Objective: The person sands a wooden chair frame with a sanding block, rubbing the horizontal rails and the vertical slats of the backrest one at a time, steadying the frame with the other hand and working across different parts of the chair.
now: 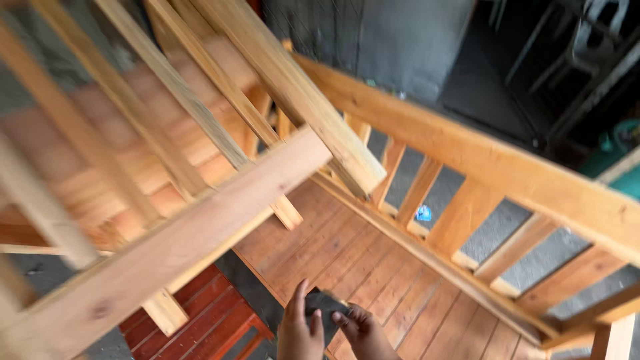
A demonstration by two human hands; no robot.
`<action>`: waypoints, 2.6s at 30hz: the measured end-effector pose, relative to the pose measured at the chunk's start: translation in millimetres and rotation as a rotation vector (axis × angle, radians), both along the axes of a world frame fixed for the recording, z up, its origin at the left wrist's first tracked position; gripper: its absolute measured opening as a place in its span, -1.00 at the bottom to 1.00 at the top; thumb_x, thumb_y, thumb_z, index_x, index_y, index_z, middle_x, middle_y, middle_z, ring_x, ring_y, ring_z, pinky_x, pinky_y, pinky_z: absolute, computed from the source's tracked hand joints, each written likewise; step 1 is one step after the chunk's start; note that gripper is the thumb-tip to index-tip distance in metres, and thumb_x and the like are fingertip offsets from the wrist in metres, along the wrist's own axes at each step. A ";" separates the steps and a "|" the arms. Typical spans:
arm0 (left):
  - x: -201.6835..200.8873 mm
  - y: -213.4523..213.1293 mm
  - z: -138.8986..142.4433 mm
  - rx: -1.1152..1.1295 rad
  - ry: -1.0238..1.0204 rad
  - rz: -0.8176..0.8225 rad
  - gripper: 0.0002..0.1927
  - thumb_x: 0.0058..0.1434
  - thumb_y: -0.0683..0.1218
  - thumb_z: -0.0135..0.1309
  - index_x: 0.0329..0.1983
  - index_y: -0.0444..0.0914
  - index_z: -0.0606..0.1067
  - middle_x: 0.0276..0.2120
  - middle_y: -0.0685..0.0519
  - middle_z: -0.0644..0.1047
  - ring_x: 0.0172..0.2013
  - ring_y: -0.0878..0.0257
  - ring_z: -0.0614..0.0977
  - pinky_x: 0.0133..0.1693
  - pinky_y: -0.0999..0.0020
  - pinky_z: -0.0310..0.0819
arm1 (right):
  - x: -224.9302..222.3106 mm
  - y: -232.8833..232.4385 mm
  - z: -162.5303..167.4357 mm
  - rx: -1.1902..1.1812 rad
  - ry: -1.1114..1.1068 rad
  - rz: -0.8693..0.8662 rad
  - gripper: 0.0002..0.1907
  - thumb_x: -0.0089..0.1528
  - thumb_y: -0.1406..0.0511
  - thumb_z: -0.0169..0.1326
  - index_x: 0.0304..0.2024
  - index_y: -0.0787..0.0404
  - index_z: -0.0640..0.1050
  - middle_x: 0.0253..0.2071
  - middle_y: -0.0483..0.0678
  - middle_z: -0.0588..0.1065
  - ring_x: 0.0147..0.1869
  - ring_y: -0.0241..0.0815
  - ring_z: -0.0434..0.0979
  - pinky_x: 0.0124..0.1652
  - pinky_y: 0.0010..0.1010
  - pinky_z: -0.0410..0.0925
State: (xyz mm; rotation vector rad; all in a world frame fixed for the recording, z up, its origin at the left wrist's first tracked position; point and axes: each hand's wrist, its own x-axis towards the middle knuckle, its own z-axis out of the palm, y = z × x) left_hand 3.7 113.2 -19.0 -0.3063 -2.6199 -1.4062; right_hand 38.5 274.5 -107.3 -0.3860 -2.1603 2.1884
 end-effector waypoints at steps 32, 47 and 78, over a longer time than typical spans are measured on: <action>-129.1 -87.3 228.9 -0.919 0.466 -0.117 -0.11 0.21 0.30 0.01 0.50 -0.21 0.15 0.20 -0.03 0.38 -0.02 0.05 0.44 0.00 0.08 0.31 | -169.3 -48.5 191.9 -0.168 0.337 -0.682 -0.72 0.35 0.30 0.00 0.12 0.15 0.45 0.03 -0.17 0.45 0.12 -0.31 0.40 0.13 -0.45 0.27; -131.9 -46.9 230.8 -0.722 0.411 -0.104 -0.15 0.00 0.15 0.27 0.41 -0.03 0.32 0.24 -0.01 0.36 -0.02 -0.02 0.46 -0.02 0.00 0.35 | -219.1 11.4 283.6 0.400 0.778 -0.286 -0.69 0.31 0.45 0.03 0.11 0.19 0.46 0.14 -0.01 0.41 0.21 -0.11 0.41 0.12 -0.29 0.32; -128.3 -97.2 202.9 -0.654 0.514 -0.087 -0.55 0.33 -0.18 -0.01 0.28 -0.01 0.45 0.35 0.14 0.40 0.40 0.22 0.33 0.44 0.13 0.11 | -245.5 69.1 267.5 1.079 0.194 -0.245 -0.43 0.35 -0.06 -0.10 0.23 0.15 0.39 0.07 0.17 0.53 0.21 0.23 0.45 0.18 0.09 0.20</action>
